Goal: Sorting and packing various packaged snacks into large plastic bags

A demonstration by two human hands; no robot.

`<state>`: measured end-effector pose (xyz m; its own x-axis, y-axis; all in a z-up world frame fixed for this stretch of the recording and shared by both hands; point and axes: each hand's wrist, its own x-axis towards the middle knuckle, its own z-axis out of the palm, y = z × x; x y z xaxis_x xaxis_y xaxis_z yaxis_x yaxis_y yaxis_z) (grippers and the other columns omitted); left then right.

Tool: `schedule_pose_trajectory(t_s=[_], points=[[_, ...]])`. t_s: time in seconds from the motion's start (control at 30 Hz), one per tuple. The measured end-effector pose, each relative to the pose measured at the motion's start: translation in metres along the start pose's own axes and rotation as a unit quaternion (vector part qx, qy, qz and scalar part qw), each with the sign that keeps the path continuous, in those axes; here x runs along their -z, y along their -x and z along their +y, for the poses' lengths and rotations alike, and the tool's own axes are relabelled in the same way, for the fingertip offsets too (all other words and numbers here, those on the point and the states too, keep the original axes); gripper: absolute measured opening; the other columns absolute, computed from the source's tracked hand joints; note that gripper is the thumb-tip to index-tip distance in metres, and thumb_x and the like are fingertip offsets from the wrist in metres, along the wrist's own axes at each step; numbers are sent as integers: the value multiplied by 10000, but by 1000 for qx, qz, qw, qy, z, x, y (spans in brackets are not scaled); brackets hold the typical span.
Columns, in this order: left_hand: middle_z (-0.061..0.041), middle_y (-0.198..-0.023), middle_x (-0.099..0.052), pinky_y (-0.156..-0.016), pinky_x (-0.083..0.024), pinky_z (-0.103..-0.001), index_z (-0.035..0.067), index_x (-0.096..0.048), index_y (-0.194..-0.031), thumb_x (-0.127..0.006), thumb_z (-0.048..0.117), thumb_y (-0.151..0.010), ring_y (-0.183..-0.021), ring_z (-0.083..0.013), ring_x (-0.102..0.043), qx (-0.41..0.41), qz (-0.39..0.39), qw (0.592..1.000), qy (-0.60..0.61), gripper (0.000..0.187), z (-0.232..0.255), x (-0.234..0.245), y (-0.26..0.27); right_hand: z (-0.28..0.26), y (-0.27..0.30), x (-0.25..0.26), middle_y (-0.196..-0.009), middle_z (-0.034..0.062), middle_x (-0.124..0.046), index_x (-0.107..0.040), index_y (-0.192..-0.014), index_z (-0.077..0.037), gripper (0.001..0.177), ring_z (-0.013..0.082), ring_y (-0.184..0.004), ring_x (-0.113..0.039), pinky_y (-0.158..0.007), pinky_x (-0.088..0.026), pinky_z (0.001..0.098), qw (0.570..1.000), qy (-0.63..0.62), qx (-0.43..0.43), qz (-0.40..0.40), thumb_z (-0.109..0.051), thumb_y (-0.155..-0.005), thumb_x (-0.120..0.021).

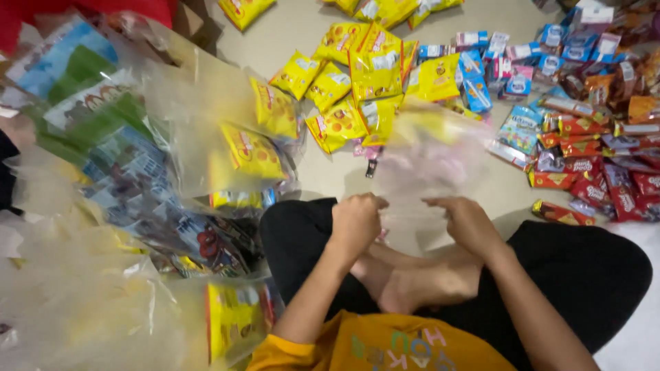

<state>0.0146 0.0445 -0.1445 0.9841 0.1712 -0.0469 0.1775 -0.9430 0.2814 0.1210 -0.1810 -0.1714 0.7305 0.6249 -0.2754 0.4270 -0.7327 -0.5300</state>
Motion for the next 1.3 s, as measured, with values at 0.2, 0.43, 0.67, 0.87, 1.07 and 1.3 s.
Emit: schedule_pose_trajectory(t_s=[0.2,0.43,0.67,0.87,1.07,1.3], points=[[-2,-786,-720,-693,-618,-437,215,-786,-940,-789,249,-775,-741,-287,-751,10,-34,996,76,169,-2,-18,-25,18,-38,1,-1069,173,-816,-758,-1270,-155,630,388,-1037,-756,-901,-610,468,983,-145,-23,-114,137,-778,-494],[-81,-970,-679,-756,-612,-505,191,-750,-1109,-607,148,-900,-847,-376,-746,32,-42,988,147,257,-20,-51,-44,86,-131,20,-998,12,-670,-732,-1161,-137,223,164,-891,-618,-812,-515,298,904,-417,-100,-2,-171,-980,-606],[-115,-1152,-653,-941,-559,-486,115,-714,-1213,-583,89,-876,-1069,-385,-681,39,-63,964,255,363,-44,-76,-62,309,-292,-43,-1037,28,-747,-685,-1149,-200,412,249,-965,-732,-749,-590,406,934,-64,-158,315,-318,-812,-890],[-57,-1160,-689,-917,-549,-434,223,-741,-1189,-634,111,-828,-1035,-318,-672,42,-19,968,245,393,-52,-102,-75,242,-302,-18,-1177,266,-587,-674,-1292,-24,783,539,-1155,-567,-954,-499,632,930,-26,-239,277,-563,-780,-923],[-23,-1099,-740,-878,-567,-399,228,-784,-1103,-657,124,-846,-969,-285,-704,47,16,964,261,305,-48,-97,-77,271,-290,-28,-1027,208,-745,-789,-1128,-36,587,427,-982,-705,-823,-587,513,911,-9,-202,360,-544,-852,-892],[11,-1117,-748,-902,-536,-356,167,-776,-1080,-591,76,-877,-1028,-238,-714,-1,95,957,276,289,-44,-104,-63,139,-159,65,-1137,186,-701,-626,-1321,-49,575,307,-901,-686,-815,-544,409,575,-816,-15,61,-404,-882,-736]])
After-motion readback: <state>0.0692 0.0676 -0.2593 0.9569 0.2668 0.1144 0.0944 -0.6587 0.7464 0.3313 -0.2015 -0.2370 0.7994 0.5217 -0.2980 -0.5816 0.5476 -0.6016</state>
